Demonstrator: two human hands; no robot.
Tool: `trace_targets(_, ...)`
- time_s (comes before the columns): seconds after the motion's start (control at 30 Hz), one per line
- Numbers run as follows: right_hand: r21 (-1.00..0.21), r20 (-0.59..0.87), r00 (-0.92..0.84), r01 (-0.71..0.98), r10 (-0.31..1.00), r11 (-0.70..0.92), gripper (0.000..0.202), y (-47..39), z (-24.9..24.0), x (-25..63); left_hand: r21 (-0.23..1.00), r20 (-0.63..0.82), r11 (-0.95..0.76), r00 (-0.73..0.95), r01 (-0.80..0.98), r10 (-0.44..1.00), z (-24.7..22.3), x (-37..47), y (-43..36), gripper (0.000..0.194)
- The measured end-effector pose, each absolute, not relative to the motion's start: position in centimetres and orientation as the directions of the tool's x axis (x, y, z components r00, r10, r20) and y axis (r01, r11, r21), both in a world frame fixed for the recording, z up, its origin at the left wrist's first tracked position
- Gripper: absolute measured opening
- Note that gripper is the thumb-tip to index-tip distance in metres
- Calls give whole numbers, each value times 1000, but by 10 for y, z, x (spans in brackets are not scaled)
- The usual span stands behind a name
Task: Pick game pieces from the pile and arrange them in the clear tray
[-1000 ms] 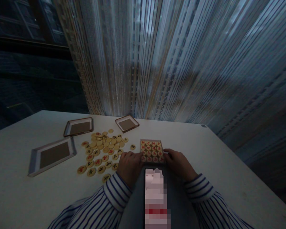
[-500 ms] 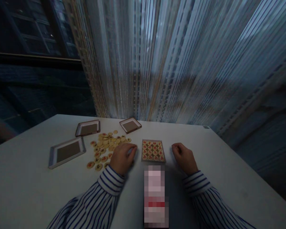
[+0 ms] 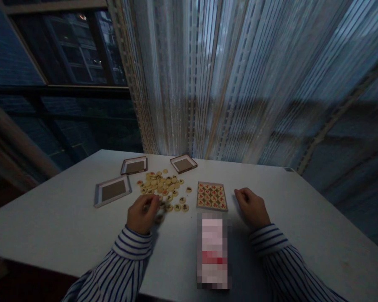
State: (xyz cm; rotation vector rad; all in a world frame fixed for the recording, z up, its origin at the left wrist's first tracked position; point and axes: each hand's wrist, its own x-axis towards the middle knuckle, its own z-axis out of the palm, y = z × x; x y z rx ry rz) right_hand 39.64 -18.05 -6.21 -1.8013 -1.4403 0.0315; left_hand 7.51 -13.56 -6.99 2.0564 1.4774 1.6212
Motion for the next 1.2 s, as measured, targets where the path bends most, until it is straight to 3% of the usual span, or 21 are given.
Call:
trace_targets(0.17, -622, 440, 354, 783, 825, -4, 36, -181, -63, 396, 715, 597, -372, -239, 593, 766, -81, 66, -136, 27)
trace_targets(0.7, -581, 482, 241, 807, 843, 102, 32, -179, -71, 395, 681, 627, -431, -169, 592, 760, -89, 71, -140, 28)
trace_targets(1.03, -408, 596, -6, 859, 803, 310, 23, -183, -65, 379, 639, 656, -518, -51, 568, 753, -88, 69, -149, 19)
trace_targets(1.2, -322, 639, -117, 857, 761, 403, 17, -185, -61, 369, 462, 730, -637, 143, 617, 668, -87, 59, -151, 12)
